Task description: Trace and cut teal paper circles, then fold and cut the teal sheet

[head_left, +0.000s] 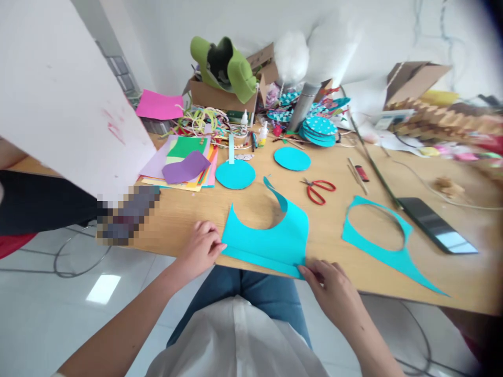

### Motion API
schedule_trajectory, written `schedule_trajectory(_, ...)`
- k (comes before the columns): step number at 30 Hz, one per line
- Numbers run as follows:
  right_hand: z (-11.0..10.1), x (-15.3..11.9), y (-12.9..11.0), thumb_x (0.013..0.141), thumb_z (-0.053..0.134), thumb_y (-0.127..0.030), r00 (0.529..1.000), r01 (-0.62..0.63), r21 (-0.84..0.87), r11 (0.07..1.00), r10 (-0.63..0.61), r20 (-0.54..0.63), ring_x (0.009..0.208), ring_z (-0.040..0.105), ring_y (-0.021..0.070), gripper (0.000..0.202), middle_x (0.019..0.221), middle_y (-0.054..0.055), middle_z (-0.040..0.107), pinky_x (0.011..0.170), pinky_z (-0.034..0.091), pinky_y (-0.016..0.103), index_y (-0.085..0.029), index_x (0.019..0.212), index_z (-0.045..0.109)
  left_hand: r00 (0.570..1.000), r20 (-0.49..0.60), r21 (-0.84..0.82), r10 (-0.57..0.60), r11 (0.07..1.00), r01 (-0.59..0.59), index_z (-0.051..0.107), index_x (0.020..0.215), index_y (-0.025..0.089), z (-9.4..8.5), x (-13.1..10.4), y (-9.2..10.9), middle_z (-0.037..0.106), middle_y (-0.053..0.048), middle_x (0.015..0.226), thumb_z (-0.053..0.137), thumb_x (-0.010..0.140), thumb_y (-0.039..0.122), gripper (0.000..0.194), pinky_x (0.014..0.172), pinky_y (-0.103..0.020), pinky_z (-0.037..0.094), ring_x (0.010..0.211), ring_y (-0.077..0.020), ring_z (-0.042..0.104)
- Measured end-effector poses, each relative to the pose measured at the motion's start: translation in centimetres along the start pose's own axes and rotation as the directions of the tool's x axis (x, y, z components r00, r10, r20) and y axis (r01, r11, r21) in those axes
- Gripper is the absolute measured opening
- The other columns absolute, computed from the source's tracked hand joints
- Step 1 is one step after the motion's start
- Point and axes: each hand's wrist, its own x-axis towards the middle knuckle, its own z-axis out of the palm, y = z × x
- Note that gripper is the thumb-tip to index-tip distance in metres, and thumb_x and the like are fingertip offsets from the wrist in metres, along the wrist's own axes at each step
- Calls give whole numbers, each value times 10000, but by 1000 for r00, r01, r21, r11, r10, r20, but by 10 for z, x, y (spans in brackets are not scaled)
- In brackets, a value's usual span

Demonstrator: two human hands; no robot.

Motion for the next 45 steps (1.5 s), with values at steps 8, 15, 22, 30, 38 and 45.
schedule_trajectory(8, 3, -2, -2, 916, 426, -574, 999, -45, 33, 998, 45, -10, 671, 496, 225, 451, 625, 33, 568, 631, 378, 326, -229, 632, 489, 999, 44, 38, -10, 999, 8, 544, 646, 185, -1, 3, 1, 542, -51, 897, 570, 861, 252, 227, 796, -374, 415, 914, -226, 450)
schedule_trajectory(15, 6, -5, -1, 911, 398, -616, 998, -24, 33, 999, 25, -50, 677, 489, 227, 485, 626, 36, 568, 642, 375, 336, -227, 641, 508, 997, 72, 65, -12, 998, 8, 574, 654, 186, -4, 6, 1, 530, -48, 898, 601, 844, 265, 207, 817, -386, 417, 919, -230, 459)
schedule_trajectory(22, 12, -7, 7, 890, 382, -664, 993, 20, 19, 1000, -18, -118, 652, 484, 233, 524, 590, 34, 540, 604, 351, 329, -233, 632, 532, 995, 90, 77, -52, 996, 45, 570, 638, 178, -6, 8, 6, 537, -48, 899, 643, 819, 224, 201, 849, -382, 422, 935, -223, 461)
schedule_trajectory(30, 15, -7, 11, 876, 390, -682, 988, 62, -12, 998, -63, -142, 613, 486, 229, 538, 561, 29, 528, 590, 342, 330, -238, 613, 541, 995, 91, 69, -51, 997, 45, 565, 645, 183, -8, 7, 8, 540, -40, 912, 657, 813, 210, 194, 864, -371, 418, 950, -213, 461)
schedule_trajectory(38, 15, -9, 11, 900, 394, -644, 980, 102, -30, 994, -105, -169, 623, 486, 221, 518, 577, 26, 534, 606, 342, 324, -231, 636, 562, 997, 66, 57, -48, 997, 45, 547, 672, 184, -5, 2, 9, 524, -42, 909, 630, 841, 224, 192, 838, -366, 419, 935, -211, 449)
schedule_trajectory(45, 12, -10, 3, 926, 413, -583, 980, 88, -43, 995, -94, -176, 660, 474, 214, 461, 607, 26, 540, 628, 338, 316, -223, 662, 532, 998, 52, 75, -26, 997, 22, 536, 703, 187, -4, -2, 9, 519, -42, 889, 568, 875, 218, 177, 800, -373, 405, 902, -215, 448)
